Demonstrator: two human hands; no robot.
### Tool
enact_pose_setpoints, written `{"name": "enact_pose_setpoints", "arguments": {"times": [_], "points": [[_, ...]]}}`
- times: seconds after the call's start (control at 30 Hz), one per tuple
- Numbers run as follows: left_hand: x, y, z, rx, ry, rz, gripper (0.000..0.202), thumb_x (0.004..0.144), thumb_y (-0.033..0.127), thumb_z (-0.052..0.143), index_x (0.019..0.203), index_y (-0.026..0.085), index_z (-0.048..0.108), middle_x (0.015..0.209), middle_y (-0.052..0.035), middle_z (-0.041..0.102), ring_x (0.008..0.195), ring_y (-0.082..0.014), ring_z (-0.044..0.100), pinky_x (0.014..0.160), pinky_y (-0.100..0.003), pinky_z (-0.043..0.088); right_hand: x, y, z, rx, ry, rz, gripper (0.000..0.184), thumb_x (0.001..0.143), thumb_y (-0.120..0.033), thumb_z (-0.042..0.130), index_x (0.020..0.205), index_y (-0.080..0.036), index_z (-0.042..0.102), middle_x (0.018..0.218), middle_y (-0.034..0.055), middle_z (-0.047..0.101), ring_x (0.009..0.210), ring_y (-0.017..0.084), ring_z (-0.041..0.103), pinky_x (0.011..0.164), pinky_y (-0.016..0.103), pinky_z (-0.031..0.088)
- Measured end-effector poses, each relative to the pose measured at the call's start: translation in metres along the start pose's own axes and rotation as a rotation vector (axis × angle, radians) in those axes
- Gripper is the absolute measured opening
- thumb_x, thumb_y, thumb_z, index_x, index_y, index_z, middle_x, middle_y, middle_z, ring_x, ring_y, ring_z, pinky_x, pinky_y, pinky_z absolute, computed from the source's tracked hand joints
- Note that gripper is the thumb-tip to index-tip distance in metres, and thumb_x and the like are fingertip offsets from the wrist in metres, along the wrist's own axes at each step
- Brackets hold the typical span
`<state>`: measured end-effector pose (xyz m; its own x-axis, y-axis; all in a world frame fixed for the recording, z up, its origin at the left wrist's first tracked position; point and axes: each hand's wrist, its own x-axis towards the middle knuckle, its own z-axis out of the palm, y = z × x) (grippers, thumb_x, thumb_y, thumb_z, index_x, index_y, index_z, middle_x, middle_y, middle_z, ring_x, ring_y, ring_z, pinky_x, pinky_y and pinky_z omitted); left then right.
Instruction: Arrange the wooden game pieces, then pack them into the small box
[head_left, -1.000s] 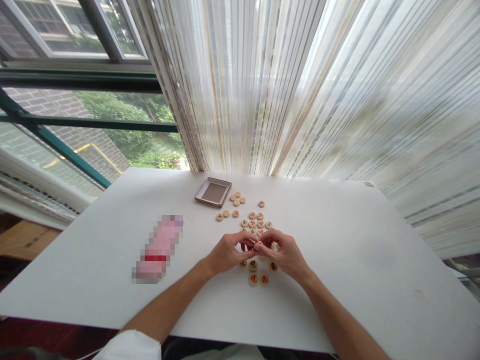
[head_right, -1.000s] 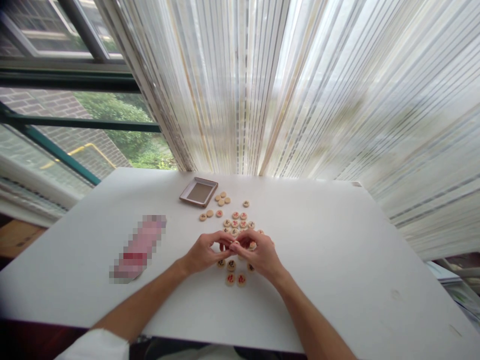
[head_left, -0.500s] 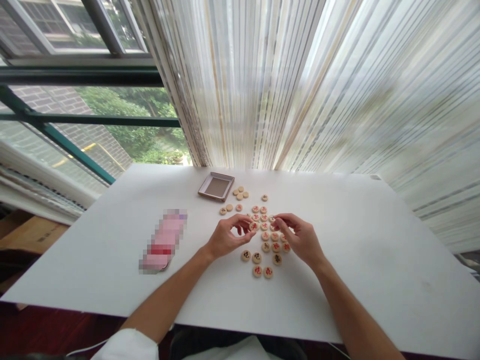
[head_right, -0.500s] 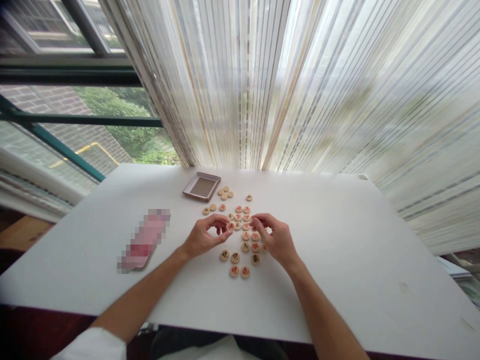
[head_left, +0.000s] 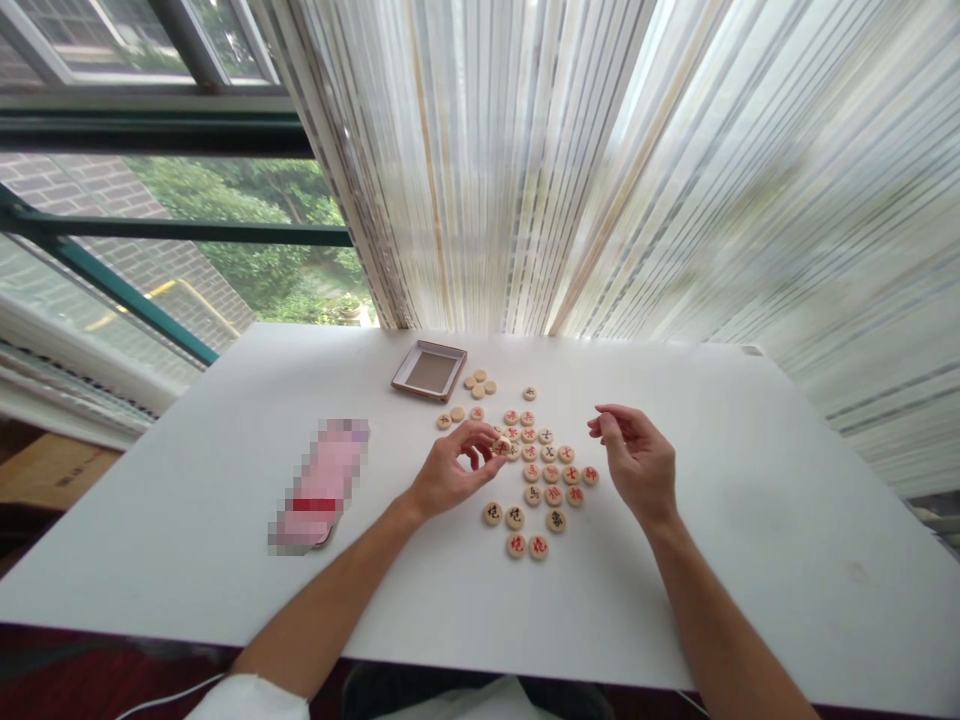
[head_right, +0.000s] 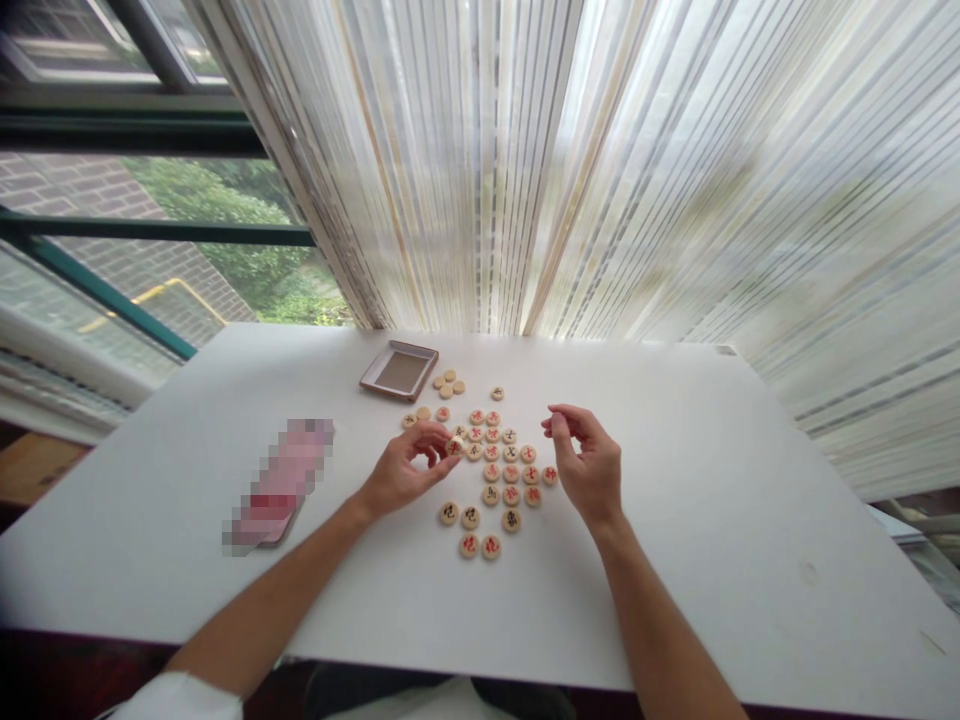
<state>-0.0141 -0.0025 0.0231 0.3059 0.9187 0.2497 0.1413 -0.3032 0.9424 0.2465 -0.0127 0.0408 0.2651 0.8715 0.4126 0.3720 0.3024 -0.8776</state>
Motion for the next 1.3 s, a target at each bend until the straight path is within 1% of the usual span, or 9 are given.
{"name": "enact_pose_setpoints", "arguments": {"times": [0.1, 0.27, 0.4, 0.6, 0.73, 0.87, 1.0, 1.1, 1.3], "points": [[0.0, 0.0, 0.002, -0.012, -0.008, -0.015, 0.03, 0.083, 0.034, 0.075, 0.105, 0.018, 0.062, 0.088, -0.0038, 0.072, 0.075, -0.0133, 0.067, 0.063, -0.023, 0.053, -0.008, -0.005, 0.004, -0.052, -0.115, -0.067, 0.02, 0.095, -0.035, 0.06, 0.107, -0.021, 0.068, 0.087, 0.0064, 0.073, 0.078, 0.02, 0.071, 0.071, 0.032, 0.06], [-0.003, -0.002, 0.009, -0.042, -0.053, -0.027, 0.034, 0.079, 0.034, 0.08, 0.104, 0.017, 0.065, 0.088, -0.0052, 0.074, 0.075, -0.0147, 0.07, 0.064, -0.023, 0.054, -0.022, -0.016, 0.015, -0.088, -0.394, -0.278, 0.017, 0.095, -0.027, 0.059, 0.109, -0.024, 0.069, 0.096, 0.0059, 0.073, 0.081, 0.018, 0.069, 0.076, 0.031, 0.058], [-0.007, -0.001, 0.014, -0.046, -0.075, 0.045, 0.033, 0.079, 0.034, 0.08, 0.103, 0.016, 0.066, 0.089, -0.0053, 0.075, 0.074, -0.0144, 0.07, 0.063, -0.023, 0.054, -0.03, -0.019, 0.024, -0.044, -0.534, -0.289, 0.017, 0.095, -0.027, 0.06, 0.11, -0.024, 0.068, 0.095, 0.0047, 0.073, 0.08, 0.016, 0.068, 0.075, 0.029, 0.057], [-0.012, 0.004, 0.018, 0.042, -0.131, 0.187, 0.021, 0.085, 0.03, 0.075, 0.1, 0.016, 0.069, 0.089, -0.0054, 0.074, 0.07, -0.0122, 0.066, 0.064, -0.023, 0.053, -0.035, -0.018, 0.03, 0.016, -0.521, -0.165, 0.011, 0.087, -0.03, 0.072, 0.093, -0.022, 0.069, 0.076, -0.0006, 0.07, 0.063, 0.012, 0.061, 0.059, 0.023, 0.051], [-0.012, 0.008, 0.018, 0.084, -0.173, 0.219, 0.019, 0.086, 0.028, 0.073, 0.101, 0.017, 0.07, 0.09, -0.0049, 0.073, 0.073, -0.0122, 0.065, 0.066, -0.023, 0.052, -0.036, -0.017, 0.031, 0.013, -0.486, -0.124, 0.015, 0.084, -0.033, 0.076, 0.083, -0.021, 0.068, 0.071, -0.0008, 0.069, 0.059, 0.011, 0.059, 0.057, 0.023, 0.05], [-0.01, 0.009, 0.016, 0.105, -0.176, 0.232, 0.019, 0.086, 0.027, 0.073, 0.102, 0.017, 0.07, 0.088, -0.0036, 0.072, 0.073, -0.0119, 0.064, 0.067, -0.023, 0.052, -0.036, -0.016, 0.031, -0.007, -0.486, -0.115, 0.012, 0.088, -0.033, 0.072, 0.085, -0.021, 0.07, 0.072, -0.0005, 0.071, 0.061, 0.011, 0.061, 0.057, 0.021, 0.049], [-0.01, 0.01, 0.014, 0.103, -0.179, 0.217, 0.02, 0.085, 0.027, 0.073, 0.103, 0.018, 0.069, 0.088, -0.0027, 0.071, 0.072, -0.0113, 0.064, 0.066, -0.022, 0.052, -0.033, -0.017, 0.029, -0.024, -0.525, -0.134, 0.011, 0.093, -0.03, 0.065, 0.09, -0.022, 0.071, 0.077, 0.0002, 0.073, 0.066, 0.012, 0.065, 0.059, 0.021, 0.05], [-0.009, 0.007, 0.011, 0.094, -0.143, 0.185, 0.024, 0.082, 0.027, 0.075, 0.103, 0.018, 0.066, 0.088, -0.0027, 0.071, 0.07, -0.0108, 0.064, 0.065, -0.021, 0.053, -0.03, -0.018, 0.025, -0.037, -0.547, -0.111, 0.012, 0.096, -0.029, 0.06, 0.095, -0.022, 0.07, 0.079, 0.0006, 0.073, 0.07, 0.013, 0.067, 0.062, 0.022, 0.052], [-0.004, 0.0, 0.006, -0.026, -0.064, 0.033, 0.028, 0.081, 0.029, 0.076, 0.102, 0.018, 0.061, 0.088, -0.0025, 0.069, 0.071, -0.0114, 0.066, 0.064, -0.022, 0.055, -0.019, -0.015, 0.013, -0.07, -0.37, -0.055, 0.016, 0.096, -0.033, 0.059, 0.101, -0.02, 0.069, 0.084, 0.0043, 0.075, 0.072, 0.016, 0.07, 0.058, 0.023, 0.054]]}}
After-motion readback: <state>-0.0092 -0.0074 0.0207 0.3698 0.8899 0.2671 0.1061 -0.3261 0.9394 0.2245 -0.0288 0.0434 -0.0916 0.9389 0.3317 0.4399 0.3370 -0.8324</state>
